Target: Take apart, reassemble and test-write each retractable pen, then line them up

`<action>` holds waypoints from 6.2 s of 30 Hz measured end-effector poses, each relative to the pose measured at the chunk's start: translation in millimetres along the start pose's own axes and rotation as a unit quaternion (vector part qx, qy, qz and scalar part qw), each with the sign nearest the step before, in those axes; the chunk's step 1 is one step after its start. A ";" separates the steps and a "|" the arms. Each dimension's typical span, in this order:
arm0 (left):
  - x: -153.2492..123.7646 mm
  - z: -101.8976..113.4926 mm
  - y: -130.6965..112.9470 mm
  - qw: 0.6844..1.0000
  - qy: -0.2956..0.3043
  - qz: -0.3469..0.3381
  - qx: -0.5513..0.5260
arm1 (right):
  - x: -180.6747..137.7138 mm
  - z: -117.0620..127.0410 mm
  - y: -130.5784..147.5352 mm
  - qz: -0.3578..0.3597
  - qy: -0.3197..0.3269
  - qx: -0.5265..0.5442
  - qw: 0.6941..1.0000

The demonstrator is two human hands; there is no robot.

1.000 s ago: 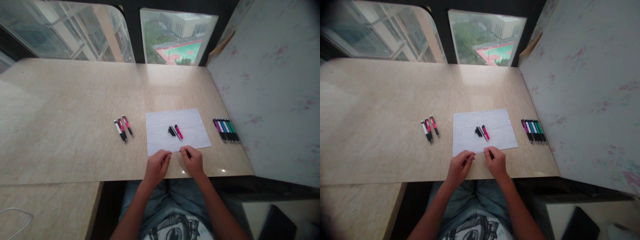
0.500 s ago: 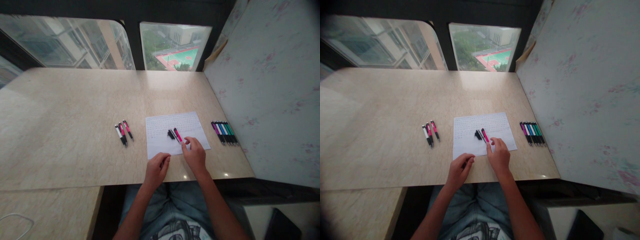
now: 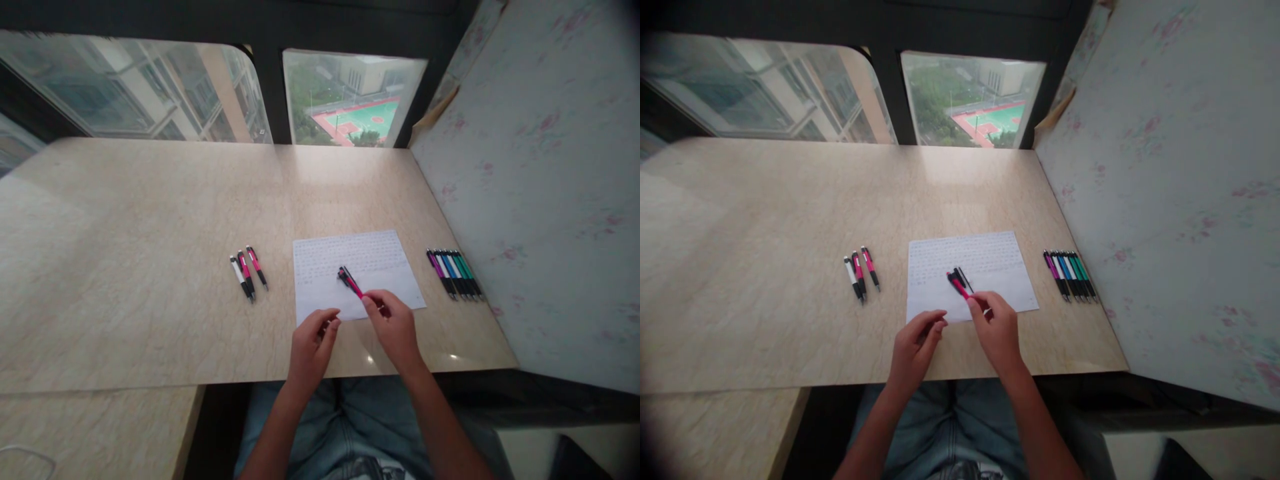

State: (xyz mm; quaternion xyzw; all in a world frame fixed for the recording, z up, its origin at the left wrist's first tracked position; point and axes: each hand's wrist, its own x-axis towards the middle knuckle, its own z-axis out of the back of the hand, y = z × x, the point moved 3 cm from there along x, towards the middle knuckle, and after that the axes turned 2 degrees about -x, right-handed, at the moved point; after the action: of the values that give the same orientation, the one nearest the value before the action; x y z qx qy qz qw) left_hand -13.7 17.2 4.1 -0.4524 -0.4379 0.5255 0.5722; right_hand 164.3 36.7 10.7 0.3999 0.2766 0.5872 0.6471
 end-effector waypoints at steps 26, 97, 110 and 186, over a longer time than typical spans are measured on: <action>1.9 1.5 25.7 0.912 -0.108 0.172 -0.355 | 57.0 -16.6 -29.0 0.207 0.083 -0.275 0.935; 5.2 1.5 22.3 0.782 -0.213 0.211 -0.546 | -10.3 32.3 30.3 0.082 0.084 -0.023 0.993; 0.1 -8.9 12.7 0.821 -0.162 0.212 -0.505 | -5.2 11.6 49.2 0.112 0.092 -0.022 0.989; 2.3 -5.5 19.4 0.760 -0.216 0.238 -0.565 | 29.0 -12.1 0.5 0.073 0.074 -0.144 0.984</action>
State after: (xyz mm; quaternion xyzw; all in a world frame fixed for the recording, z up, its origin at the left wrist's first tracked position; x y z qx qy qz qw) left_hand -12.2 19.9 -16.0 -0.6578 -0.6455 0.3859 -0.0409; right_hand 158.6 67.4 8.0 0.2776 0.2061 0.6945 0.6310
